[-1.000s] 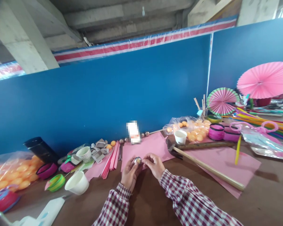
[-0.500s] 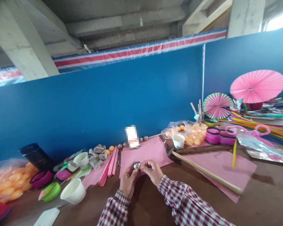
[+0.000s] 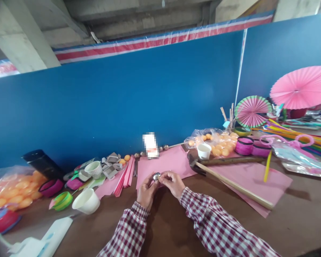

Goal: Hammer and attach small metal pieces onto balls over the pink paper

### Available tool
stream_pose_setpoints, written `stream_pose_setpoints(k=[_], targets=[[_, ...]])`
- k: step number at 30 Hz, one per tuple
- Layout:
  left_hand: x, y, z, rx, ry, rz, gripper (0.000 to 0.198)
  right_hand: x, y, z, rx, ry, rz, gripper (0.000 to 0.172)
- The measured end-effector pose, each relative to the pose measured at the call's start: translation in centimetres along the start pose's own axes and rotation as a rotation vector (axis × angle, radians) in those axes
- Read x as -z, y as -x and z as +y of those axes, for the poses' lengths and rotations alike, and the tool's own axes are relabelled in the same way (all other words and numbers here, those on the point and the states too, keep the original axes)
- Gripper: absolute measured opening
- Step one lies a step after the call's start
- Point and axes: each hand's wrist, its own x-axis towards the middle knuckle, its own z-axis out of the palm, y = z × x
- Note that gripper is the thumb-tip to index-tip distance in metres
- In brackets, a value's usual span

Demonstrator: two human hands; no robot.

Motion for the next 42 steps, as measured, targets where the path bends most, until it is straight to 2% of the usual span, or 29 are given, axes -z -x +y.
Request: stream_pose_setpoints(k=[6, 20, 35, 42], targets=[[0.05, 0.07, -0.06, -0.014, -0.014, -0.004, 0.044, -0.08, 0.1, -0.25, -0.015, -0.033, -0.014, 0.028], [-0.11, 0.0, -0.02, -0.066, -0.044, -0.017, 0.042, 0.29, 0.06, -0.7, -0.014, 0.046, -0.018, 0.027], [-0.38, 0.28, 0.37, -0.118, -0.179, 0.006, 0.039, 0.84, -0.15, -0.15, -0.153, -0.068, -0.014, 0.028], [-0.45, 0.3, 0.51, -0.112, -0.2, 0.013, 0.038, 0.78, -0.16, -0.12, -0.203, -0.101, 0.026, 0.039]])
